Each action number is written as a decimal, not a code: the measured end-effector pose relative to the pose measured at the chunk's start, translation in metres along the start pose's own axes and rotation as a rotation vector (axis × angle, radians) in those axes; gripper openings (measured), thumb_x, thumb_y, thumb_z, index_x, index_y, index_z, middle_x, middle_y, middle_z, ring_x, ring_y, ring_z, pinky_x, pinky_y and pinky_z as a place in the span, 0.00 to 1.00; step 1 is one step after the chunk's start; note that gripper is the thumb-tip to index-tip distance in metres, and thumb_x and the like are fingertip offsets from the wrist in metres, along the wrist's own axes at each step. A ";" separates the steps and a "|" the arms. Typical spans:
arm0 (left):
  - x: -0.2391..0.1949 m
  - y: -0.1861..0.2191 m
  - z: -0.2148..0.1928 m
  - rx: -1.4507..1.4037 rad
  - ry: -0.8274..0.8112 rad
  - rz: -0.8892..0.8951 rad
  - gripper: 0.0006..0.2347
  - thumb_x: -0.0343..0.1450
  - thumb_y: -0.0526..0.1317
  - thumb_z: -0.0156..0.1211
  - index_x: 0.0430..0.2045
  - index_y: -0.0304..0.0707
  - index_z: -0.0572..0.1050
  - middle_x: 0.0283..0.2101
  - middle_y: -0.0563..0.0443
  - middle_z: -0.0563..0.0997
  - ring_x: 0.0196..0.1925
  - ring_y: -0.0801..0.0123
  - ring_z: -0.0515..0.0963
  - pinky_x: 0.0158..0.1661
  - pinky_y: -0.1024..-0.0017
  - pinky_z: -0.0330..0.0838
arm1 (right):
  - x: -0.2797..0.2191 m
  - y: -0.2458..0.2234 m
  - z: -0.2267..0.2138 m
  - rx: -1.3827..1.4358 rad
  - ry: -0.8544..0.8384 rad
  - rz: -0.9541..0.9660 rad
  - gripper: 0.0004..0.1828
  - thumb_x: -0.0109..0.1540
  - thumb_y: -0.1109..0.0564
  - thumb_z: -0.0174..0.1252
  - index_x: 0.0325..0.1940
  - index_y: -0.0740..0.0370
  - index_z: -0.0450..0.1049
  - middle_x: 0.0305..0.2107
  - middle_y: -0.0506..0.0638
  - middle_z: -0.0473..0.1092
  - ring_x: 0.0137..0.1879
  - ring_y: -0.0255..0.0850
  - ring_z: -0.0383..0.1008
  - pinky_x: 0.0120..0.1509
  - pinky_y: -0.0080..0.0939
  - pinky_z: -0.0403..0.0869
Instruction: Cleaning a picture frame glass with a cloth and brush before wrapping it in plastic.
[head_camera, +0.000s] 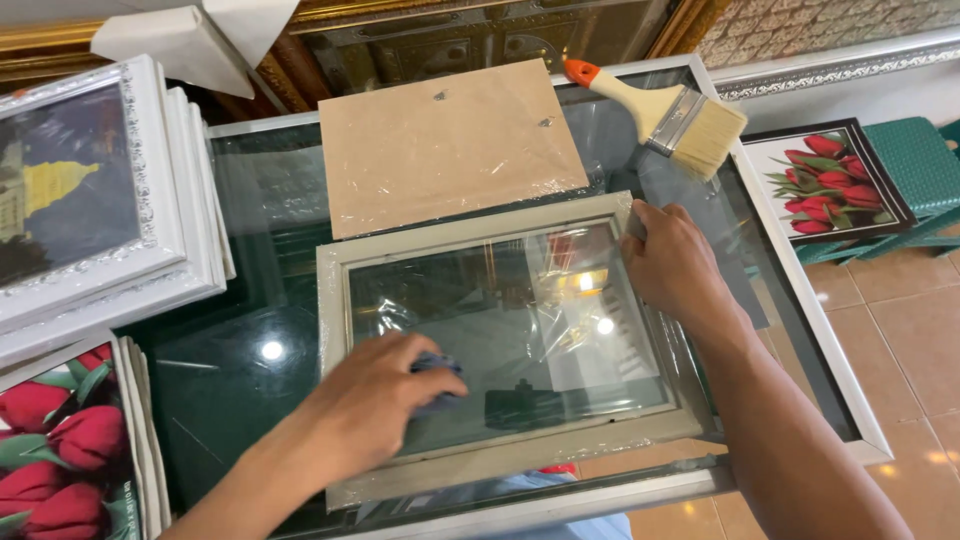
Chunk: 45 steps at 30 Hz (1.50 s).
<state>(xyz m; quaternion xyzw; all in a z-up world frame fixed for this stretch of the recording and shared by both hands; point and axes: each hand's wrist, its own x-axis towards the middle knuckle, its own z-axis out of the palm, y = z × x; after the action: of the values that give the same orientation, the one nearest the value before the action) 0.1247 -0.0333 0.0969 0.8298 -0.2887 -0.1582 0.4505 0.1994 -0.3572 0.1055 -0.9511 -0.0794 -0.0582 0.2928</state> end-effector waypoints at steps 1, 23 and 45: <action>-0.009 -0.004 -0.011 0.001 0.011 0.001 0.15 0.69 0.32 0.57 0.47 0.49 0.82 0.52 0.49 0.81 0.50 0.63 0.76 0.51 0.67 0.67 | -0.007 -0.008 0.000 -0.002 0.000 -0.011 0.21 0.66 0.58 0.48 0.61 0.71 0.64 0.52 0.69 0.65 0.63 0.63 0.66 0.61 0.62 0.68; -0.097 -0.015 0.012 0.328 0.149 -0.481 0.55 0.61 0.74 0.43 0.75 0.39 0.27 0.80 0.43 0.27 0.80 0.50 0.23 0.68 0.41 0.18 | -0.035 -0.062 0.014 -0.310 -0.118 0.316 0.32 0.65 0.49 0.53 0.73 0.53 0.58 0.48 0.64 0.74 0.47 0.61 0.78 0.49 0.64 0.77; -0.118 -0.070 0.060 1.407 0.376 -0.412 0.91 0.37 1.17 0.37 0.76 0.29 0.38 0.81 0.40 0.39 0.82 0.49 0.37 0.73 0.46 0.31 | -0.055 -0.115 0.106 -0.121 -0.323 -0.498 0.14 0.63 0.63 0.48 0.52 0.62 0.73 0.31 0.60 0.73 0.33 0.56 0.73 0.34 0.57 0.74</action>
<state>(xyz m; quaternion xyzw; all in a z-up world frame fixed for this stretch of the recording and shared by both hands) 0.0240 0.0306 0.0055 0.9718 -0.0791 0.1268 -0.1822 0.1311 -0.2098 0.0728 -0.9151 -0.3519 0.0193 0.1959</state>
